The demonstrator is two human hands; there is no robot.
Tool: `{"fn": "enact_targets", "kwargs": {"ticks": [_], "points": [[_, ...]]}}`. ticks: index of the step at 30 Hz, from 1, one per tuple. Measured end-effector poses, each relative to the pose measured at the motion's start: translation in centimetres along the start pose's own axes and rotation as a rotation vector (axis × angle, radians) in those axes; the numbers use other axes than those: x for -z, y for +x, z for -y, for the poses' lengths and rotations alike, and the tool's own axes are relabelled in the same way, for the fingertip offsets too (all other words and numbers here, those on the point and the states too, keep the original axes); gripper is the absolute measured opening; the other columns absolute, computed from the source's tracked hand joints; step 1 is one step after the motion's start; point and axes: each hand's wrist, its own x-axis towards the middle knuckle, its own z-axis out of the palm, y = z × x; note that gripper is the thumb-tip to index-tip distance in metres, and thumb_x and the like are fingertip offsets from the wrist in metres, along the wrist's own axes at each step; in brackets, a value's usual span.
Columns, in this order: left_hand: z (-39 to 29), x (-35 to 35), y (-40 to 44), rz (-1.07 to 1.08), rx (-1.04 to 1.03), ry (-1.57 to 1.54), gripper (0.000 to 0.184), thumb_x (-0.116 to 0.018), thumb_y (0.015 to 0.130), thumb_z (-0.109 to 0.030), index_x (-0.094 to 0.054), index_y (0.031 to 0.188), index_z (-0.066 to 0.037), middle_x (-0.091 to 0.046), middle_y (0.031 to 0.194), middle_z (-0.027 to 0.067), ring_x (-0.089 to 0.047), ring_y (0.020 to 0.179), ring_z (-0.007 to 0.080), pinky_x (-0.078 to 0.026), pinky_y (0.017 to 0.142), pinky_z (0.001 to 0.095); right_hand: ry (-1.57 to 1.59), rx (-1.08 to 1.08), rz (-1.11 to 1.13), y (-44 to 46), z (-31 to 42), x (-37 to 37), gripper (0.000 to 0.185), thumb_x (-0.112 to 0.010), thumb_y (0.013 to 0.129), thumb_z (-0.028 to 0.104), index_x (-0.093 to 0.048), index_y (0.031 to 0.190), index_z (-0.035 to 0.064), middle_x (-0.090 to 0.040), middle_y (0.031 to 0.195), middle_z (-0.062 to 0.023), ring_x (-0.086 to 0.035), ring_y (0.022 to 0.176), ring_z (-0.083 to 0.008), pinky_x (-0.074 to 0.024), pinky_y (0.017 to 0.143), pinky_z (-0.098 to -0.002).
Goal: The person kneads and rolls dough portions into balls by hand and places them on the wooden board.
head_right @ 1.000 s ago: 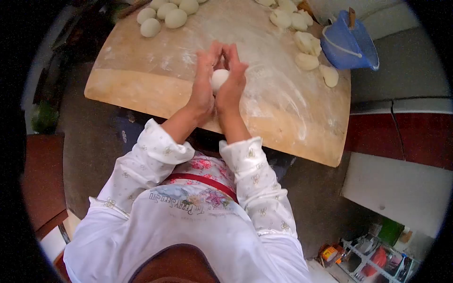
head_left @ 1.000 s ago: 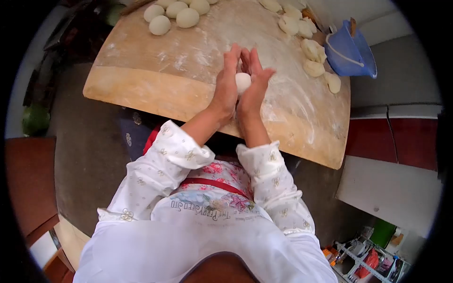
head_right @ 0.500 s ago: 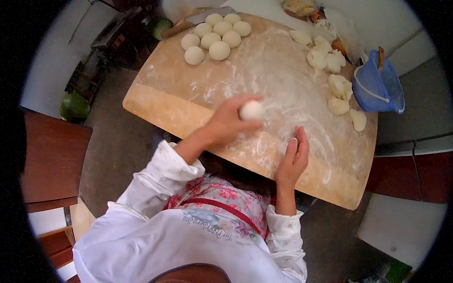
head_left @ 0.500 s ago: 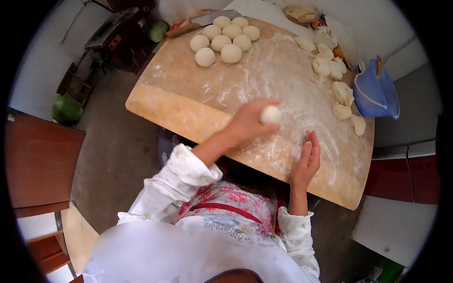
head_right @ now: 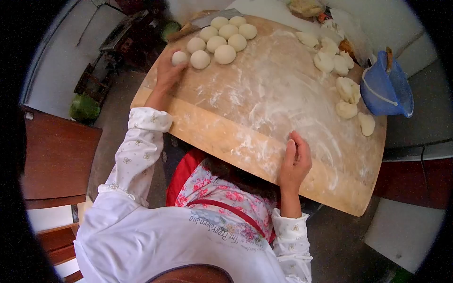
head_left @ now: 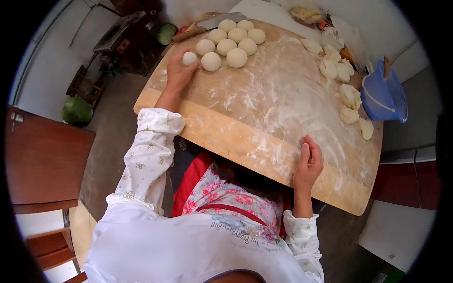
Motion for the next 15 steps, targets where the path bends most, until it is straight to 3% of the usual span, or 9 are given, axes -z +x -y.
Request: {"fn": "enact_targets", "kwargs": {"ticks": [3, 6, 9, 12, 15], "points": [[-1.4, -0.9, 0.5, 0.144, 0.261, -0.281, 0.052, -0.076, 0.069, -0.011, -0.061, 0.119, -0.003, -0.064, 0.110, 0.0171, -0.062, 0.104, 0.0263, -0.049, 0.088, 0.0350, 0.004, -0.019, -0.001, -0.2, 0.4, 0.1, 0.024, -0.054, 0.095, 0.008, -0.063, 0.113, -0.0042, -0.066, 0.108, -0.0129, -0.062, 0.100, -0.0188, -0.0477, 0.089, -0.0305], [-2.5, -0.9, 0.3, 0.161, 0.294, -0.339, 0.063, -0.076, 0.068, -0.010, -0.055, 0.127, -0.002, -0.062, 0.115, 0.0183, -0.060, 0.108, 0.0272, -0.047, 0.091, 0.0358, 0.001, -0.014, 0.003, 0.0, 0.6, 0.0, 0.023, -0.055, 0.094, 0.007, -0.064, 0.112, -0.0042, -0.066, 0.107, -0.0124, -0.062, 0.098, -0.0182, -0.0479, 0.088, -0.0297], [-1.7, -1.3, -0.3, 0.007, -0.080, -0.074, 0.075, -0.077, 0.068, -0.011, -0.045, 0.136, -0.002, -0.061, 0.113, 0.0181, -0.061, 0.105, 0.0284, -0.048, 0.089, 0.0365, -0.013, 0.006, -0.006, -0.1, 0.4, -0.1, 0.022, -0.055, 0.094, 0.007, -0.064, 0.110, -0.0042, -0.067, 0.105, -0.0123, -0.063, 0.097, -0.0184, -0.0481, 0.087, -0.0294], [-3.9, -0.1, -2.3, -0.197, -0.321, 0.362, 0.080, -0.079, 0.068, -0.014, -0.041, 0.138, -0.005, -0.061, 0.113, 0.0168, -0.062, 0.098, 0.0286, -0.050, 0.084, 0.0353, -0.068, 0.050, 0.009, -0.1, 0.8, -0.2, 0.021, -0.056, 0.093, 0.007, -0.065, 0.108, -0.0035, -0.067, 0.103, -0.0129, -0.063, 0.095, -0.0194, -0.0485, 0.085, -0.0299], [-7.1, -0.1, -3.4, 0.032, 0.028, 0.080, 0.074, -0.079, 0.071, -0.020, -0.043, 0.134, -0.006, -0.064, 0.097, 0.0133, -0.063, 0.084, 0.0280, -0.051, 0.075, 0.0372, -0.119, 0.106, 0.039, 0.1, 0.7, -0.1, 0.019, -0.057, 0.092, 0.007, -0.065, 0.106, -0.0021, -0.067, 0.100, -0.0142, -0.064, 0.093, -0.0222, -0.0489, 0.083, -0.0314]]}}
